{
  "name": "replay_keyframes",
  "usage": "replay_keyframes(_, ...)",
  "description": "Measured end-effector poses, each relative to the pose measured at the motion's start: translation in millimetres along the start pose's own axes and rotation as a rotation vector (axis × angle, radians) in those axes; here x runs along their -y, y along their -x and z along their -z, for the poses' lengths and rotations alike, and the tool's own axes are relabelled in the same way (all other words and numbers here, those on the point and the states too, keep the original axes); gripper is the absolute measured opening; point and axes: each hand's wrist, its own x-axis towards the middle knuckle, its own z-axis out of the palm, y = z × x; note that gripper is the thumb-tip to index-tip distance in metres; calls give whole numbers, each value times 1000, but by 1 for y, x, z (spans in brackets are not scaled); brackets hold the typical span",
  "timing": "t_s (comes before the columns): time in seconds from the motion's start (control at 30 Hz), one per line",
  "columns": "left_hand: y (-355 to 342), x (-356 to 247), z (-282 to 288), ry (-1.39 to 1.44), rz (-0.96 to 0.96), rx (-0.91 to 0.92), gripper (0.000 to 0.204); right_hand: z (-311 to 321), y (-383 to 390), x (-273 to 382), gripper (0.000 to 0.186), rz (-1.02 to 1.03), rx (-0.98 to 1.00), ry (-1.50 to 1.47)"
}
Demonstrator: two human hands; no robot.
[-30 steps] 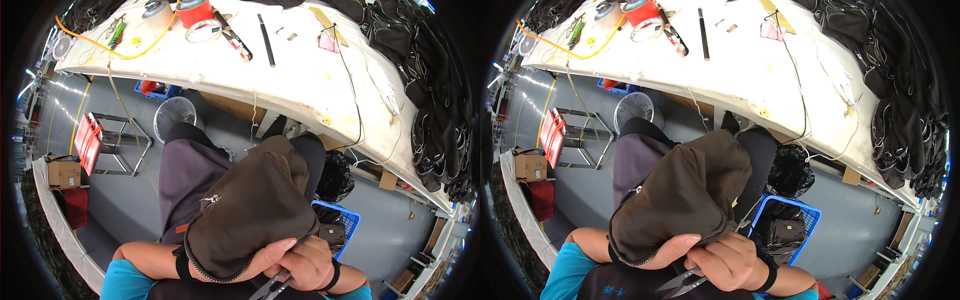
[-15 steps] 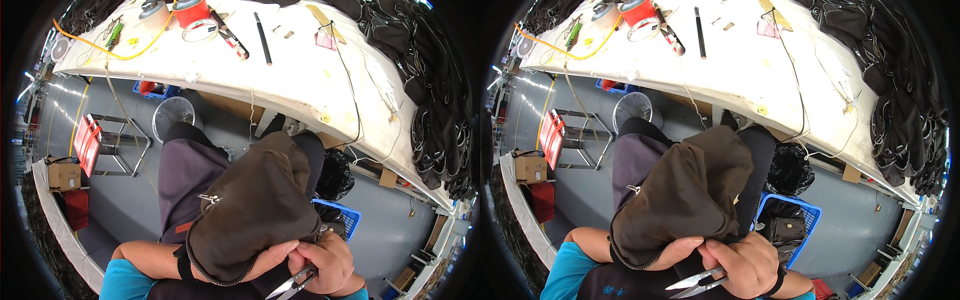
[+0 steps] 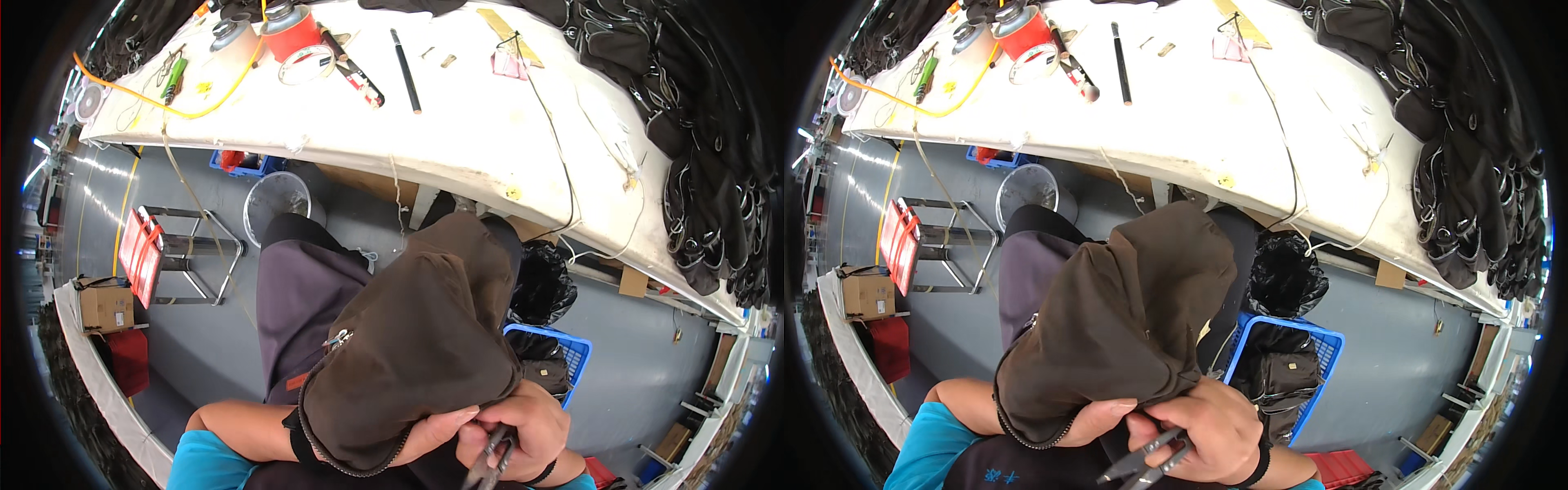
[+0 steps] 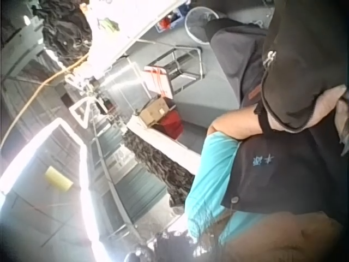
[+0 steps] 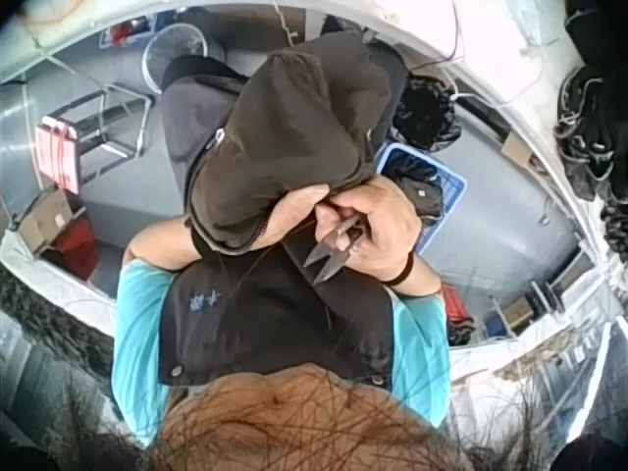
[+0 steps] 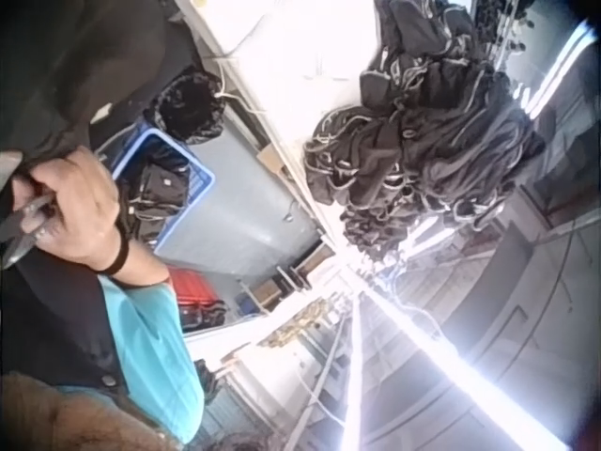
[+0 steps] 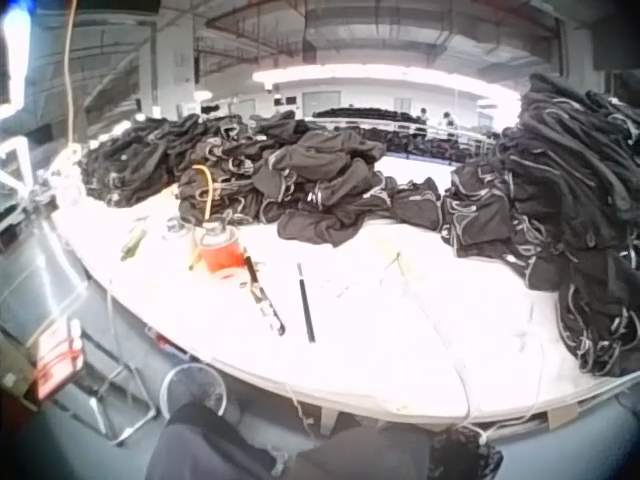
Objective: Inspecting and cleaning a finished leather bag.
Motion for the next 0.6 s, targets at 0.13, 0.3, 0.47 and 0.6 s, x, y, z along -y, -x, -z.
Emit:
replay_keyframes(0.13,-1,-12,12,-89,-49,-69,34,-1,-1,3,20,-79,25,-1)
replay_keyframes(0.3,-14,-3,16,-151,-144,-91,32,-3,9,-11,13,-389,35,-234)
replay_keyframes(0.47,-11,-9,18,-241,-208,-157,30,-4,9,-13,7,-450,40,-511)
replay_keyframes(0.6,-8,-13,10,-92,-61,-105,28,-9,3,-10,6,-506,38,-523)
